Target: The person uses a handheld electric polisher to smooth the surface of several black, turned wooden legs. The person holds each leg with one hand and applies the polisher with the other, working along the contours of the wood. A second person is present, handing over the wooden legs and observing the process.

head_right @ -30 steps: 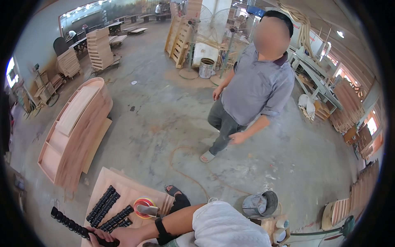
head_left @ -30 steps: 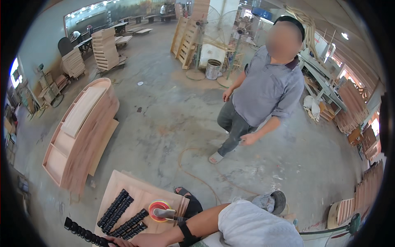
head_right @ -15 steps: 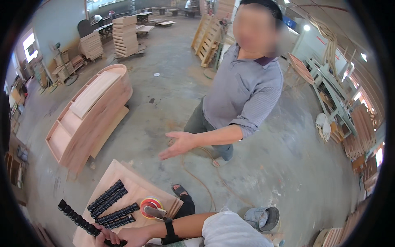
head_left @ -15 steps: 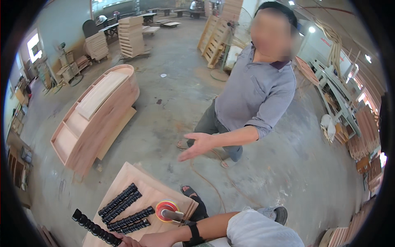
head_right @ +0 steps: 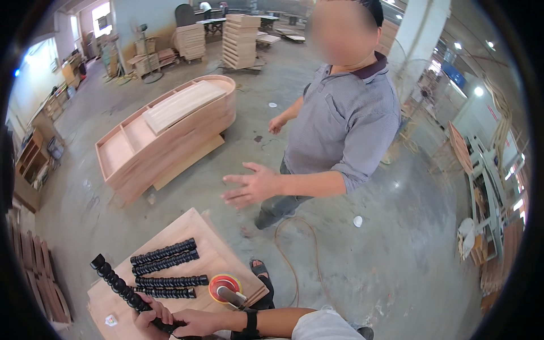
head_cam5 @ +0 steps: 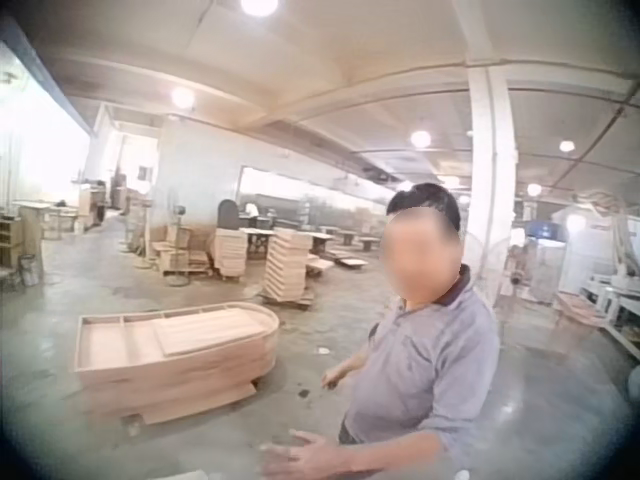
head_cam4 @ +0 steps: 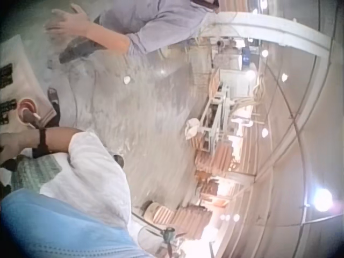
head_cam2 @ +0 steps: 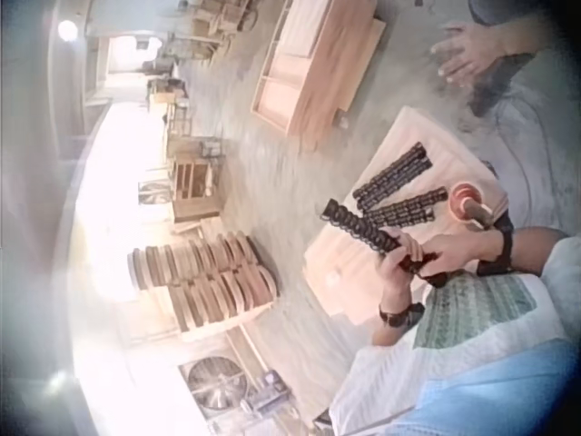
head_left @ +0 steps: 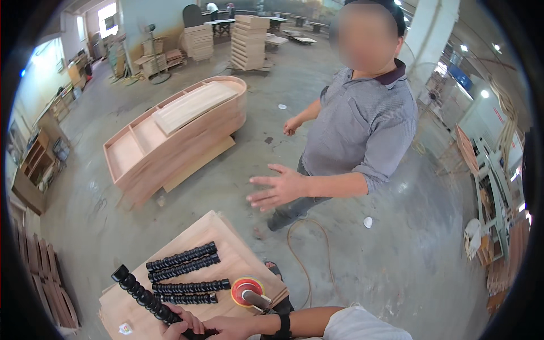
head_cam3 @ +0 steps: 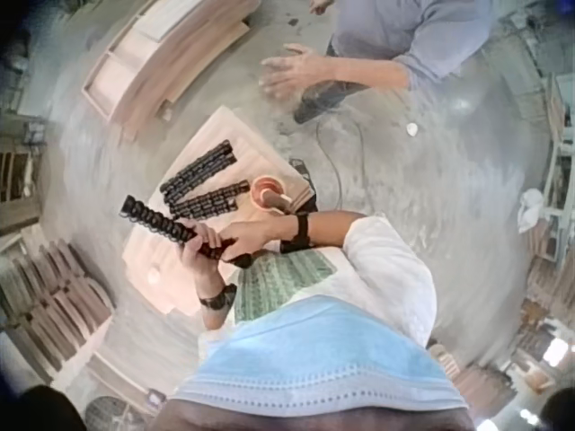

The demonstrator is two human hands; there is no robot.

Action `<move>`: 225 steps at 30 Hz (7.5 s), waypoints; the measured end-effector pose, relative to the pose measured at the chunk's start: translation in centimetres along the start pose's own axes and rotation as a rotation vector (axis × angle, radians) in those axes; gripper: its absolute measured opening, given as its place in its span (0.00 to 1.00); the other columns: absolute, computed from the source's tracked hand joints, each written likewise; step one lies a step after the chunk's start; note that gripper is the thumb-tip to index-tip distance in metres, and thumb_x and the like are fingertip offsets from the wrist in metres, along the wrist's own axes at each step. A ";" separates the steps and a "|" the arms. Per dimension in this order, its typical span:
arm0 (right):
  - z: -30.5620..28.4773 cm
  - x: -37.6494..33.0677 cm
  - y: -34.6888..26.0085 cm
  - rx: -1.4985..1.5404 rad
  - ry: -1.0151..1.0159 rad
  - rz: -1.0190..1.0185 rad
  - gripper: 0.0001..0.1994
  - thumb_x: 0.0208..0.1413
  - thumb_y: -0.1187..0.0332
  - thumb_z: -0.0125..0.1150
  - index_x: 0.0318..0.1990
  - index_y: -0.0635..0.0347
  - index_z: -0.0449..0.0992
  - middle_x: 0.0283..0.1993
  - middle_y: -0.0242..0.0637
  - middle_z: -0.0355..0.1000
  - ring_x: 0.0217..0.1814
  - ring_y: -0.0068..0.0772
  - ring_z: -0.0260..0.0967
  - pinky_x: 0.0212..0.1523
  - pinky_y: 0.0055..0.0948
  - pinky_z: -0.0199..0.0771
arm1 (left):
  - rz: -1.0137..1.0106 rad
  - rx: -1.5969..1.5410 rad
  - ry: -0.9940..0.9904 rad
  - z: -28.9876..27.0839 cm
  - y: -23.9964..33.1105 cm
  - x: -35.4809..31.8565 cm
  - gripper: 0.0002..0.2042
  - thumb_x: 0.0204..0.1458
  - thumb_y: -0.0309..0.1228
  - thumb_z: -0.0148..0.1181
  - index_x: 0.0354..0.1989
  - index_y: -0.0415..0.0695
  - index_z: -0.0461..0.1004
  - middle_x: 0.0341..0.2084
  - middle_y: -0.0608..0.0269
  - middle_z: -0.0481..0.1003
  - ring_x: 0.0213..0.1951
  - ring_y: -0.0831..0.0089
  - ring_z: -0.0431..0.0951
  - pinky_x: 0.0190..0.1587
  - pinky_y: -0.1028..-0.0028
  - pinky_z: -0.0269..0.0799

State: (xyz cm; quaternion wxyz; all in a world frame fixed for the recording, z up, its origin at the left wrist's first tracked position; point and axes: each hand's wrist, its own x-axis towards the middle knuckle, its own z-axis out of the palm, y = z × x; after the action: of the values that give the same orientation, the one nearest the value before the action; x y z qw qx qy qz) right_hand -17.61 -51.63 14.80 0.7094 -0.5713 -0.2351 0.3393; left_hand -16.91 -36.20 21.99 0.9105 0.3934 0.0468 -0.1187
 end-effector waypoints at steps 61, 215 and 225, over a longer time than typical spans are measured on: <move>1.6 2.8 3.8 -0.134 -0.032 0.421 0.19 0.66 0.54 0.59 0.43 0.65 0.76 0.34 0.34 0.74 0.35 0.24 0.69 0.37 0.28 0.69 | 0.146 -0.100 0.417 -9.1 -3.5 -2.0 0.16 0.49 0.15 0.55 0.45 0.41 0.64 0.23 0.58 0.70 0.24 0.65 0.74 0.33 0.63 0.78; -1.0 6.1 10.4 -1.252 0.418 0.322 0.26 0.47 0.58 0.72 0.50 0.64 0.73 0.52 0.52 0.71 0.57 0.57 0.69 0.57 0.50 0.72 | -0.198 -0.035 0.636 -21.7 -9.7 -2.4 0.12 0.59 0.19 0.49 0.51 0.41 0.68 0.44 0.55 0.76 0.44 0.58 0.79 0.47 0.54 0.80; -3.3 5.5 10.9 -1.147 0.328 0.281 0.21 0.48 0.65 0.66 0.50 0.63 0.76 0.52 0.55 0.74 0.59 0.57 0.70 0.61 0.48 0.70 | -0.152 -0.044 0.587 -24.0 -10.2 -1.5 0.14 0.60 0.22 0.52 0.54 0.46 0.67 0.47 0.58 0.76 0.45 0.64 0.79 0.46 0.59 0.80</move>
State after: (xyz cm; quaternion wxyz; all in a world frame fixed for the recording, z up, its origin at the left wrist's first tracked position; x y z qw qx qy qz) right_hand -13.92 -48.33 3.14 0.2643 -0.9324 -0.1904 0.1566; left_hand -20.76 -25.20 -1.37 0.8549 0.3864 0.3399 -0.0665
